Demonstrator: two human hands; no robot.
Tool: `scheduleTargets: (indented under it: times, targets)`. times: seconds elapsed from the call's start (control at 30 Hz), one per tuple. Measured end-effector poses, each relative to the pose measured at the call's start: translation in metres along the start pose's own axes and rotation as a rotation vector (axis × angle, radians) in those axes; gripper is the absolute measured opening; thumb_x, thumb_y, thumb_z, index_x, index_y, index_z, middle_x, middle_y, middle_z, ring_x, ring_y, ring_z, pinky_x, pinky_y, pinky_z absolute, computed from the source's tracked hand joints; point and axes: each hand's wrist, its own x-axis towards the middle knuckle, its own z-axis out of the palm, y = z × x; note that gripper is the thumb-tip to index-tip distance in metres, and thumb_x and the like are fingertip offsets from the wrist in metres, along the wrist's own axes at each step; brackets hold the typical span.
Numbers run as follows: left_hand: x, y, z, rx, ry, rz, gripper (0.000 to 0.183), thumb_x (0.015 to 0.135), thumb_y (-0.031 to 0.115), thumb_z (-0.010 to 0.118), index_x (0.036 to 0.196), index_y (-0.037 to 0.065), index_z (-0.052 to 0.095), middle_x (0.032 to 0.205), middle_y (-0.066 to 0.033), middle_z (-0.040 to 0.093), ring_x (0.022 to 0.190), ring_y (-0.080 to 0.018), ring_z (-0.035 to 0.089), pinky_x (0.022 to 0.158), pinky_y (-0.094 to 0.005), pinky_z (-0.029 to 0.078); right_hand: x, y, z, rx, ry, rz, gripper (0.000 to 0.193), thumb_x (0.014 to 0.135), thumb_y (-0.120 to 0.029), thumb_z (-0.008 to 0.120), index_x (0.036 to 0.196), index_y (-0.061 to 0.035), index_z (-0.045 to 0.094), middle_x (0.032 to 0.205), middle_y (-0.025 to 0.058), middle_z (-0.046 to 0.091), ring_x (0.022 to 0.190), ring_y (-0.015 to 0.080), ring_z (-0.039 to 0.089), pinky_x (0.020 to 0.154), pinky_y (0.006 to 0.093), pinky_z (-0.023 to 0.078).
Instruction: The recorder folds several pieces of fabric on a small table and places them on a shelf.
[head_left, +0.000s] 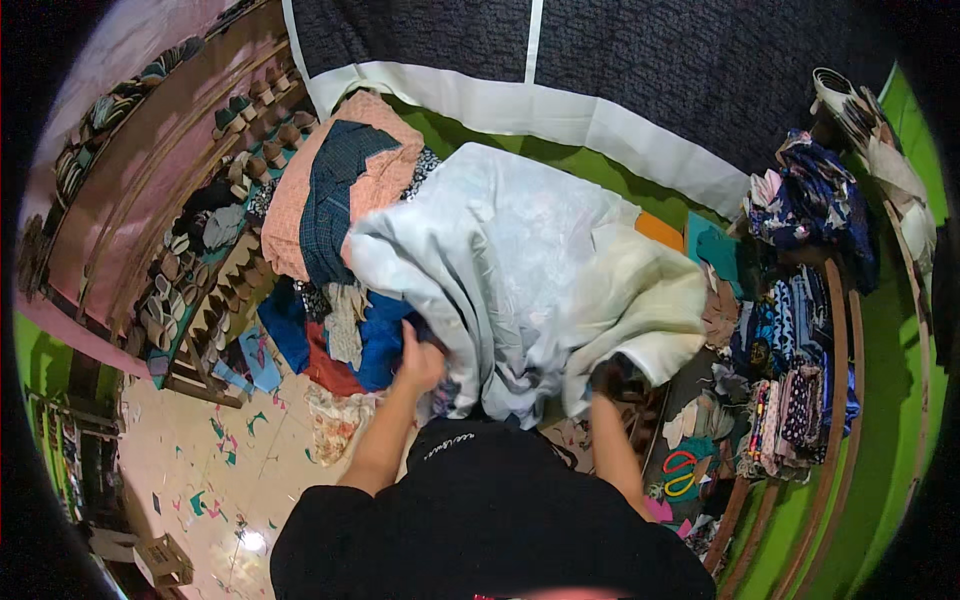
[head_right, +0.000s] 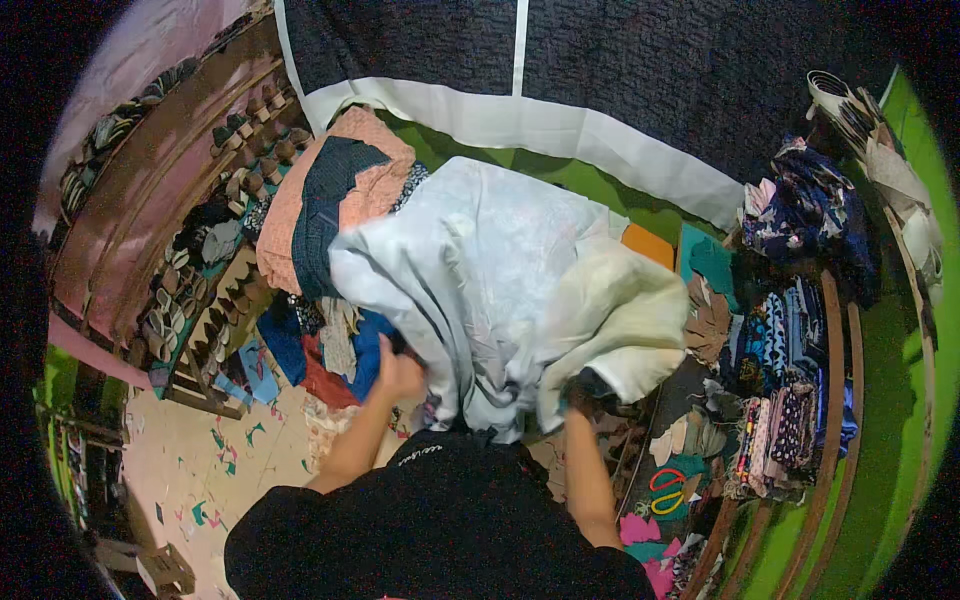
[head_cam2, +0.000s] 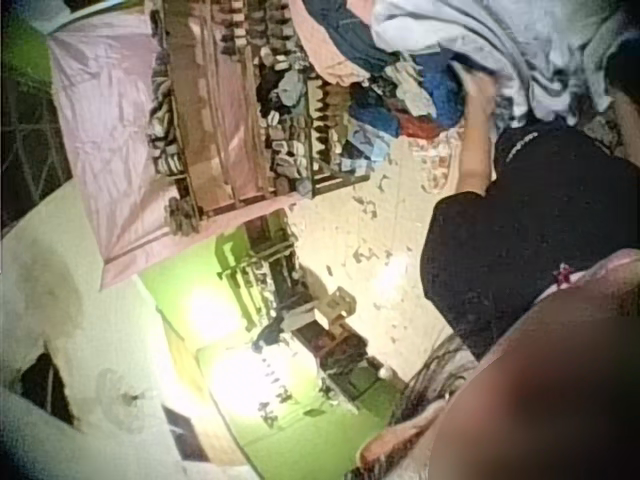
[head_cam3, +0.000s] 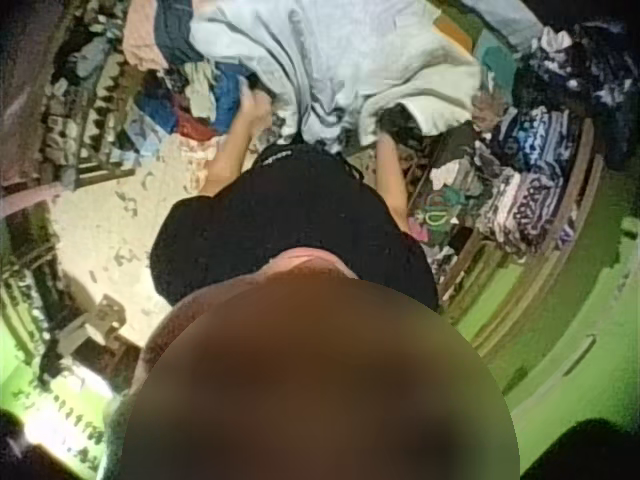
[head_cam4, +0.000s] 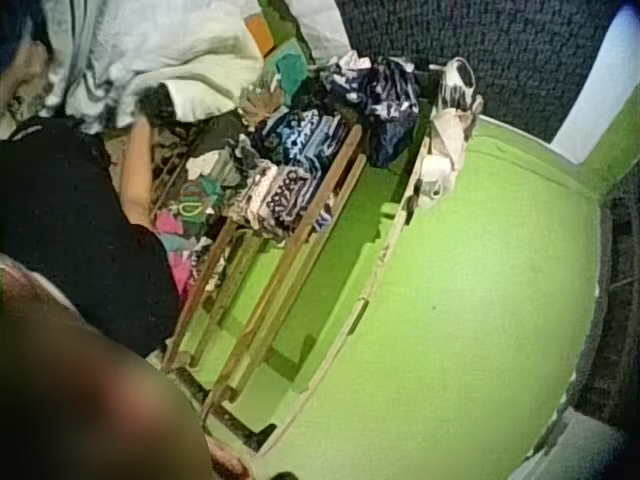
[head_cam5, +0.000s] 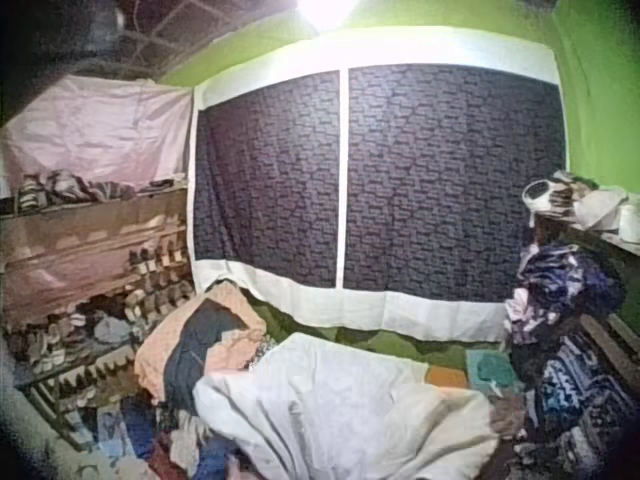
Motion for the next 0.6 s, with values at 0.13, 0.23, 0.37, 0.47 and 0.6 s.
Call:
scheduleTargets:
  times: [0.13,0.23,0.37,0.47,0.6]
  targets:
    - [-0.007,-0.053,-0.032,0.969,0.938,-0.295,0.067,0.071,0.061,0.046,0.107,0.005,0.049,0.108,-0.0089,0.051,0.092,-0.0216,0.048,0.069,-0.0340,0.040,-0.011,0.049,0.017,0.030,0.091,-0.008,0.059,0.080,-0.050,0.035,0.120,-0.0071,0.037,0.116,0.0090,0.042,0.101,0.0216,0.040,0.086,0.0360,0.031]
    - [0.049,-0.010,0.053,1.766,1.111,-1.014,0.048,0.074,0.039,0.056,0.090,-0.006,0.056,0.076,-0.0081,0.057,0.067,-0.0123,0.050,0.057,-0.0273,0.042,-0.009,-0.003,-0.013,0.062,0.202,-0.007,0.060,0.080,-0.051,0.034,0.121,-0.0068,0.036,0.118,0.0093,0.041,0.104,0.0222,0.039,0.088,0.0364,0.030]
    - [0.068,0.048,0.131,1.287,0.844,0.118,0.043,0.080,0.036,0.049,0.105,0.002,0.051,0.101,-0.0104,0.055,0.087,-0.0188,0.054,0.076,-0.0342,0.044,-0.010,-0.081,-0.052,0.103,0.321,0.005,0.061,0.080,-0.051,0.033,0.122,-0.0065,0.035,0.121,0.0097,0.039,0.108,0.0230,0.037,0.091,0.0369,0.028]
    - [0.068,0.053,0.158,0.641,0.353,0.723,0.082,0.072,0.065,0.036,0.124,0.002,0.030,0.124,-0.0132,0.037,0.112,-0.0294,0.036,0.092,-0.0439,0.029,-0.026,-0.102,-0.067,0.131,0.415,0.015,0.062,0.080,-0.051,0.033,0.122,-0.0062,0.034,0.123,0.0100,0.038,0.111,0.0236,0.036,0.093,0.0373,0.026]
    - [0.024,0.011,0.042,0.550,0.622,0.571,0.084,0.067,0.071,0.033,0.127,0.012,0.029,0.126,-0.0092,0.035,0.113,-0.0291,0.035,0.094,-0.0434,0.028,-0.014,-0.006,-0.023,0.164,0.523,0.031,0.063,0.080,-0.052,0.032,0.123,-0.0059,0.033,0.125,0.0104,0.036,0.114,0.0245,0.034,0.096,0.0378,0.024]
